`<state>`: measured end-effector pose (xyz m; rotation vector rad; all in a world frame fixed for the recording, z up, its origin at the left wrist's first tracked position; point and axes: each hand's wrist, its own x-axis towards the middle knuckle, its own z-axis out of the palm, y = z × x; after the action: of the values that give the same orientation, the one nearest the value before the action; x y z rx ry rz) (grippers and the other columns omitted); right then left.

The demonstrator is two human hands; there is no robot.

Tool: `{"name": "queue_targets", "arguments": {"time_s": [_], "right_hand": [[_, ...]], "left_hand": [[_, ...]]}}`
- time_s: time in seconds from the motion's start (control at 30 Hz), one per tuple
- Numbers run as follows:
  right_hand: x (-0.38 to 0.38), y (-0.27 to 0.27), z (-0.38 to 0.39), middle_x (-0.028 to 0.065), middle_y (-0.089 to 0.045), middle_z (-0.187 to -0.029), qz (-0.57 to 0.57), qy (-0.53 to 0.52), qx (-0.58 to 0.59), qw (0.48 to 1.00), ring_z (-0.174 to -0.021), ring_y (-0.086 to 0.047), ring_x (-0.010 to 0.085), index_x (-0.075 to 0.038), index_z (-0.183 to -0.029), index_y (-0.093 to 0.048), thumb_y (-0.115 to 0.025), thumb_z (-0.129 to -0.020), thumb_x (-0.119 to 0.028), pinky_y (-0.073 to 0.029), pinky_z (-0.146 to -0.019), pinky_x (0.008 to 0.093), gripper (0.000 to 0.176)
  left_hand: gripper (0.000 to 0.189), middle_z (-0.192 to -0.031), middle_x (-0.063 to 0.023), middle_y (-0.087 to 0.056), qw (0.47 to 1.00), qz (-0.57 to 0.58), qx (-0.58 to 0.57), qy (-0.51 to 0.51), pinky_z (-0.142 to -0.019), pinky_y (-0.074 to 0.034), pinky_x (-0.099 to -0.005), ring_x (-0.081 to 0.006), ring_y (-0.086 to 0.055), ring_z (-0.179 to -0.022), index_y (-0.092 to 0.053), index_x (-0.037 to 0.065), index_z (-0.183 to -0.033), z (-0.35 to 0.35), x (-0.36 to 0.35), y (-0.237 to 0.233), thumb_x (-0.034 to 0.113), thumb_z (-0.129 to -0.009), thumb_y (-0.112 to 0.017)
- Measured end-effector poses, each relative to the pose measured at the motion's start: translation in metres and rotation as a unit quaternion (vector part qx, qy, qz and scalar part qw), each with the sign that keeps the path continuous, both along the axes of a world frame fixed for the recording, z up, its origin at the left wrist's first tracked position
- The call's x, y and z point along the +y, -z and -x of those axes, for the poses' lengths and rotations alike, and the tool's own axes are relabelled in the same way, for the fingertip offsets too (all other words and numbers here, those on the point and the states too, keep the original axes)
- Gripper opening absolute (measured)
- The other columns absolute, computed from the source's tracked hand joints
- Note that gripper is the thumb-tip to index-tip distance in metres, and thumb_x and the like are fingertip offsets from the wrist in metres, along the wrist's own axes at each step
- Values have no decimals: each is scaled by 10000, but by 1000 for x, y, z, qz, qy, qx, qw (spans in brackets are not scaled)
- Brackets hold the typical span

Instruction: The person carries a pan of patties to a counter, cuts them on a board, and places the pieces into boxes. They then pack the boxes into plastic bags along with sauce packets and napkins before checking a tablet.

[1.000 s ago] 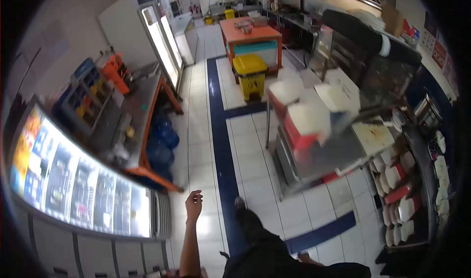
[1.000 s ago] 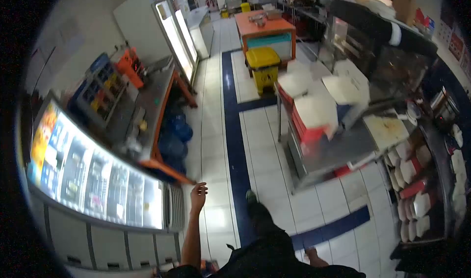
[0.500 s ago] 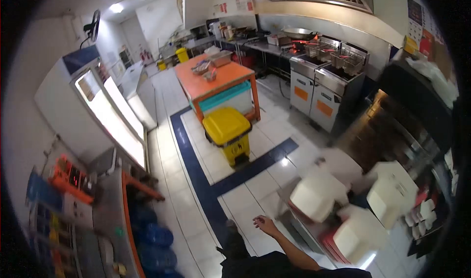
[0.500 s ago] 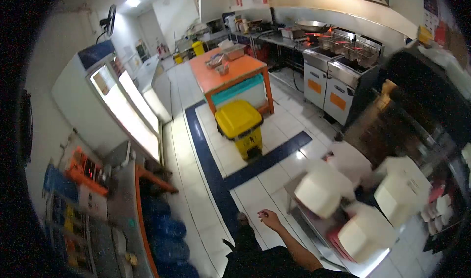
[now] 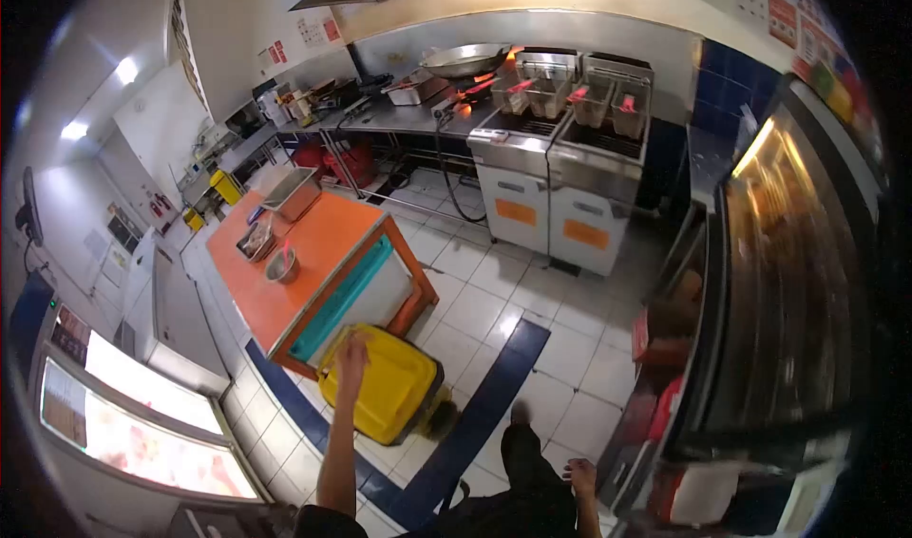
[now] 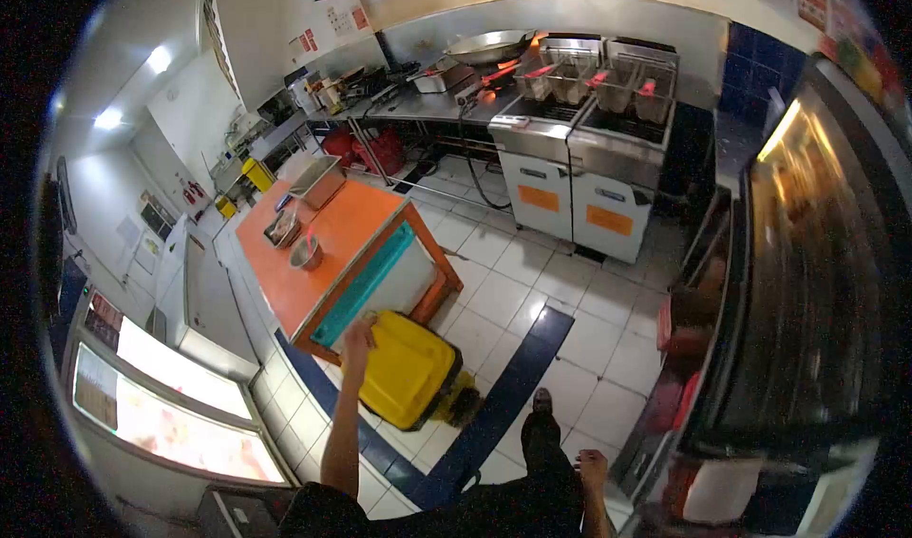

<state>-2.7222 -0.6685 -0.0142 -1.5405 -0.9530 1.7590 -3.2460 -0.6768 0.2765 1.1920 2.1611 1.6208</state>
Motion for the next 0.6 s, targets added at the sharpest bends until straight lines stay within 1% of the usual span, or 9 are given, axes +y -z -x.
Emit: {"name": "queue_targets", "arguments": {"time_s": [0.07,0.13,0.2,0.23,0.33,0.4,0.47,0.57,0.6], "right_hand": [[93,4,52,94,-629,-759,36,30,-27,999,-572,-616,157,-27,-977,-591,-607,-888,-181,-481,-460,273,179],[191,-5,109,85,-625,-753,-83,-13,-21,996,-580,-620,157,-27,-968,-593,-600,-892,-192,-479,-461,264,182],[296,-47,179,84,-634,-771,-58,-39,-45,997,-566,-609,155,-32,-966,-597,-605,-893,-198,-470,-460,255,181],[347,-65,214,79,-638,-789,-41,-47,-10,998,-576,-602,149,-30,-969,-600,-609,-897,-212,-464,-477,236,196],[483,-110,323,68,-647,-804,-160,-195,-48,966,-662,-624,145,-11,-989,-616,-577,-929,-251,-498,-580,270,250],[560,-109,384,78,-654,-795,-256,-244,-93,931,-681,-620,134,-3,-982,-626,-566,-928,-204,-506,-610,267,217],[616,-100,437,81,-654,-790,-312,-263,-115,906,-677,-614,128,0,-974,-627,-562,-926,-183,-509,-614,270,199],[679,-85,498,77,-650,-803,-295,-244,-207,900,-698,-606,123,9,-972,-623,-554,-924,-143,-507,-620,268,173],[697,-77,517,72,-649,-814,-280,-247,-209,904,-716,-609,126,11,-969,-622,-553,-926,-138,-506,-625,267,169]], "left_hand": [[259,-571,33,-357,969,-200,-120,79,-484,-320,-261,-87,-299,-481,-614,71,-963,3,85,-108,223,-979,-406],[326,-558,28,-350,898,-313,-198,236,-493,-335,-269,-85,-280,-481,-567,73,-964,-1,126,-194,364,-988,-421],[481,-549,12,-362,746,-462,-267,400,-469,-355,-287,-123,-320,-444,-534,83,-926,-1,158,-247,537,-969,-379],[468,-531,6,-380,687,-499,-260,460,-437,-351,-290,-128,-336,-421,-520,103,-890,8,175,-265,538,-971,-371],[448,-476,-11,-435,680,-484,-73,545,-343,-341,-298,-143,-384,-351,-481,162,-783,73,247,-306,542,-977,-344],[377,-427,22,-396,690,-533,-88,482,-281,-307,-262,-90,-346,-307,-559,182,-969,121,300,-296,501,-988,-358],[317,-557,5,-463,614,-444,-2,653,-354,-260,-245,-80,-361,-387,-615,223,-1109,201,366,-303,471,-928,-535],[293,-522,35,-392,640,-484,-61,594,-360,-204,-223,-60,-300,-370,-646,221,-943,297,440,-299,483,-934,-514],[304,-526,31,-404,627,-501,-26,597,-360,-215,-227,-64,-319,-377,-647,217,-894,329,471,-309,483,-937,-509]]}}
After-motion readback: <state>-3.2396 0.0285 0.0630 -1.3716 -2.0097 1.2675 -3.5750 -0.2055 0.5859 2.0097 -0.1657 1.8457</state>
